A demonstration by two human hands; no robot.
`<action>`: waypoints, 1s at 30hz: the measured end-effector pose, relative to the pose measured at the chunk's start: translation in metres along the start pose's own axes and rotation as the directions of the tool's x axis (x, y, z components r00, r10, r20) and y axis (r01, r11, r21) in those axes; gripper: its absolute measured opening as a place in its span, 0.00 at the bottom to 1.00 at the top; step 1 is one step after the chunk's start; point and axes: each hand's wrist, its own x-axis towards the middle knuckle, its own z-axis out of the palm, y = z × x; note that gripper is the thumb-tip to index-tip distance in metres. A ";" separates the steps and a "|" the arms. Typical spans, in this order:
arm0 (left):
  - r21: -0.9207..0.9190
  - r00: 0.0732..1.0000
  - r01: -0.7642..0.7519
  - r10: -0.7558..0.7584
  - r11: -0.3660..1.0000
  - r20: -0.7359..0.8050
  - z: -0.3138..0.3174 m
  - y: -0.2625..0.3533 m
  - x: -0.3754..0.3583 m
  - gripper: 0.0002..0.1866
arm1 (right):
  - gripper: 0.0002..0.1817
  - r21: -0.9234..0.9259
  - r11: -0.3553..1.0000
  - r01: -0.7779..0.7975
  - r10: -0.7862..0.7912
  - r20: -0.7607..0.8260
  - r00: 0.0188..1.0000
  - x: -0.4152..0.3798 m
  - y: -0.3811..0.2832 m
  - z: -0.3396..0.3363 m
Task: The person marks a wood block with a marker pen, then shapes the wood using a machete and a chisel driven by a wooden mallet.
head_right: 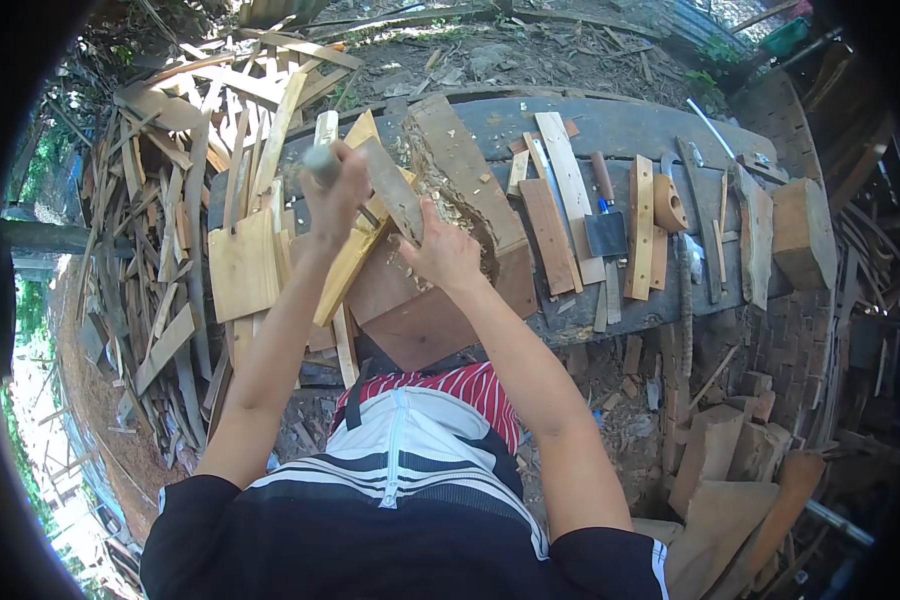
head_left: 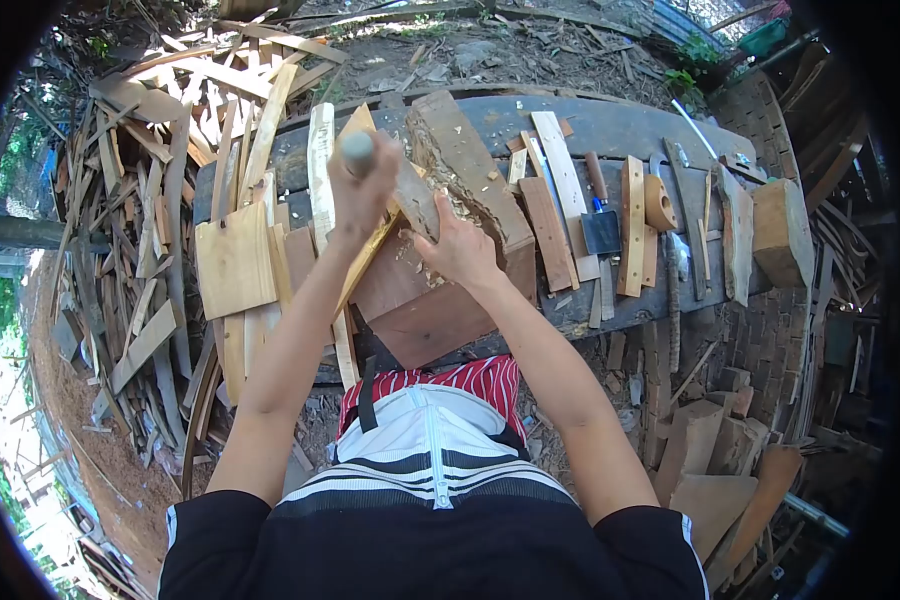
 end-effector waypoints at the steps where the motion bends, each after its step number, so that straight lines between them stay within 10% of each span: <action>1: 0.135 0.989 -0.125 0.112 0.983 0.102 0.002 -0.001 -0.016 0.10 | 0.43 0.004 1.000 0.004 -0.004 0.011 1.000 0.000 0.001 0.001; 5: 0.071 0.719 -0.535 0.409 0.842 0.562 0.012 -0.009 -0.071 0.07 | 0.43 0.160 0.986 0.042 -0.056 0.089 0.994 0.007 0.019 0.012; 8: 0.186 0.889 -0.321 0.228 0.929 0.396 0.010 -0.012 -0.090 0.07 | 0.43 0.081 0.995 0.059 -0.061 0.024 0.998 -0.002 0.013 0.005; 11: -0.255 0.988 0.135 -0.149 0.958 -0.037 -0.002 -0.001 -0.061 0.11 | 0.43 0.048 0.998 -0.037 0.034 0.056 0.998 -0.002 -0.002 -0.005; 13: -0.346 0.992 -0.093 0.056 0.934 -0.116 -0.017 0.006 -0.027 0.13 | 0.43 0.046 0.999 -0.024 0.022 0.046 0.999 -0.001 0.002 0.002; 30: -0.150 0.990 -0.134 0.126 0.979 -0.059 -0.008 -0.005 0.001 0.16 | 0.42 0.003 1.000 0.005 -0.005 0.004 1.000 -0.002 0.004 0.003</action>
